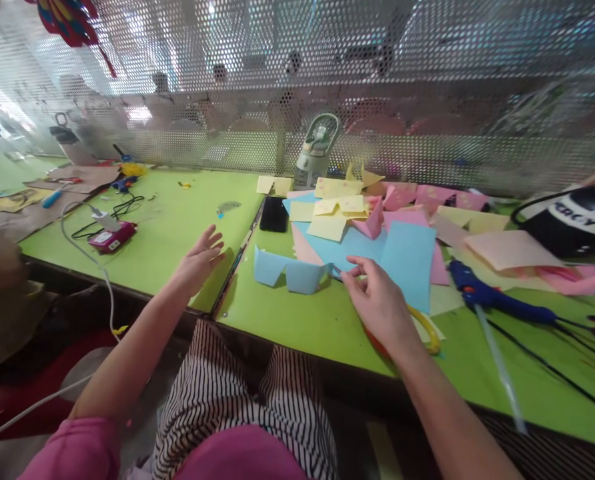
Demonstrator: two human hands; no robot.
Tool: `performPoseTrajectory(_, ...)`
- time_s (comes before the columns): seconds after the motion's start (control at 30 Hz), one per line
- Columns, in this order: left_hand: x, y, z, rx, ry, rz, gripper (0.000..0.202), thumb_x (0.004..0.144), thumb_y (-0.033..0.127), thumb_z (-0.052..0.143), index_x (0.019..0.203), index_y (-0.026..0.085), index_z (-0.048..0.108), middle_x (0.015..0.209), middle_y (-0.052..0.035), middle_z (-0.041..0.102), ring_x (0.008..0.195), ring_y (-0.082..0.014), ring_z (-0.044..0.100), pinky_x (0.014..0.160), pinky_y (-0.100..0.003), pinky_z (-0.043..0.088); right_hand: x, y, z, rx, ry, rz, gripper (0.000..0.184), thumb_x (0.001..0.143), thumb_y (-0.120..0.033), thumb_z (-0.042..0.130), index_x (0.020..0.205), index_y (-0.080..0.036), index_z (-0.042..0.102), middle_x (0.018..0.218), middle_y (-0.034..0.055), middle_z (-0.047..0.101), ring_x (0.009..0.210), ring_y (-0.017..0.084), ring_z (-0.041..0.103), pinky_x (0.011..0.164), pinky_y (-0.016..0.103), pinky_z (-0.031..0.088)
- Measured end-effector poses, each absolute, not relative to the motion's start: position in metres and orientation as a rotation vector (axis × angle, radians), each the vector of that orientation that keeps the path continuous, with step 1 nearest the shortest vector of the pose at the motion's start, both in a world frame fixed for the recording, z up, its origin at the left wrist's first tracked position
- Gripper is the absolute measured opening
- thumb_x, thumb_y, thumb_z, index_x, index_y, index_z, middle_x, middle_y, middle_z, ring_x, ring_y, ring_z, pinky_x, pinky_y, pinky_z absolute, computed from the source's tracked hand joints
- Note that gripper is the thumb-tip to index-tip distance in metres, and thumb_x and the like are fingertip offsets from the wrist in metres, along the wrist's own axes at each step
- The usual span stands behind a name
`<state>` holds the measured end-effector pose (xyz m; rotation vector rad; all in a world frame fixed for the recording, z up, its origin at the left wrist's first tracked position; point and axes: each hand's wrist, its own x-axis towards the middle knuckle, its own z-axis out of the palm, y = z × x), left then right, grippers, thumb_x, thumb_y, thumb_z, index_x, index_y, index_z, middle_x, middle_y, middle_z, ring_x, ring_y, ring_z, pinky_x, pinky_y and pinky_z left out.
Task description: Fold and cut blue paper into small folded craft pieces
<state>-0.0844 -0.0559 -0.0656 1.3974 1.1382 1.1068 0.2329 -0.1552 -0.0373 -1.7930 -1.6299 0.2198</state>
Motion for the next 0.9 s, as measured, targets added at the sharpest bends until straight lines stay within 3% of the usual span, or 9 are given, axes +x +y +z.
performPoseTrajectory(0.07,-0.084,-0.055,-0.061,1.464,1.139,1.077,0.057,0.093,0.021,0.042,0.149,0.027,0.030,0.146,-0.0129,0.044,0.127,-0.0226,0.051,0.097,-0.037,0.048,0.231,-0.153,-0.037,-1.794,-1.684,0.202,0.039,0.088,-0.052,0.050,0.109,-0.022,0.062,0.086,0.0068,0.069,0.064,0.021,0.063,0.056,0.034,0.049)
performPoseTrajectory(0.17,-0.075,-0.056,-0.054,1.598,1.111,0.986,0.046,0.094,0.031,0.047,0.139,0.023,0.047,0.119,-0.0097,0.061,0.102,-0.0181,0.061,0.085,-0.031,0.051,0.226,-0.147,-0.039,-1.798,-1.763,0.185,0.039,0.088,-0.052,0.049,0.106,-0.021,0.065,0.084,0.0067,0.070,0.064,0.021,0.064,0.057,0.034,0.049)
performPoseTrajectory(0.3,-0.056,-0.054,-0.047,1.800,1.064,0.873,0.038,0.092,0.031,0.055,0.127,0.020,0.060,0.091,-0.0039,0.063,0.082,-0.0159,0.060,0.081,-0.033,0.050,0.220,-0.138,-0.040,-1.804,-1.835,0.147,0.044,0.089,-0.052,0.046,0.114,-0.020,0.065,0.093,0.0088,0.072,0.075,0.023,0.067,0.064,0.036,0.051)
performPoseTrajectory(0.43,-0.046,-0.048,-0.043,1.965,1.077,0.841,0.030,0.094,0.026,0.051,0.119,0.019,0.065,0.095,-0.0065,0.066,0.101,-0.0224,0.058,0.097,-0.041,0.042,0.216,-0.133,-0.038,-1.837,-1.875,0.129,0.044,0.092,-0.047,0.038,0.115,-0.021,0.065,0.106,0.0101,0.072,0.090,0.027,0.068,0.073,0.039,0.051)
performPoseTrajectory(0.53,-0.044,-0.044,-0.043,2.045,1.083,0.808,0.029,0.095,0.027,0.049,0.117,0.020,0.066,0.099,-0.0080,0.068,0.106,-0.0244,0.058,0.098,-0.042,0.042,0.214,-0.133,-0.034,-1.859,-1.905,0.140,0.044,0.093,-0.049,0.037,0.113,-0.024,0.067,0.100,0.0075,0.075,0.085,0.026,0.070,0.067,0.036,0.051)
performPoseTrajectory(0.73,-0.041,-0.042,-0.049,2.150,1.096,0.774,0.029,0.094,0.032,0.050,0.113,0.019,0.067,0.092,-0.0071,0.068,0.089,-0.0214,0.063,0.085,-0.038,0.048,0.209,-0.133,-0.031,-1.851,-1.962,0.164,0.041,0.087,-0.057,0.047,0.104,-0.025,0.068,0.068,0.0008,0.071,0.056,0.020,0.063,0.049,0.029,0.043)
performPoseTrajectory(0.9,-0.041,-0.045,-0.049,2.225,1.095,0.794,0.017,0.089,0.027,0.058,0.097,0.018,0.070,0.082,-0.0036,0.067,0.071,-0.0154,0.061,0.070,-0.029,0.049,0.205,-0.136,-0.031,-1.798,-1.990,0.120,0.031,0.088,-0.051,0.051,0.092,-0.024,0.066,0.077,0.0029,0.071,0.062,0.020,0.064,0.053,0.031,0.045)
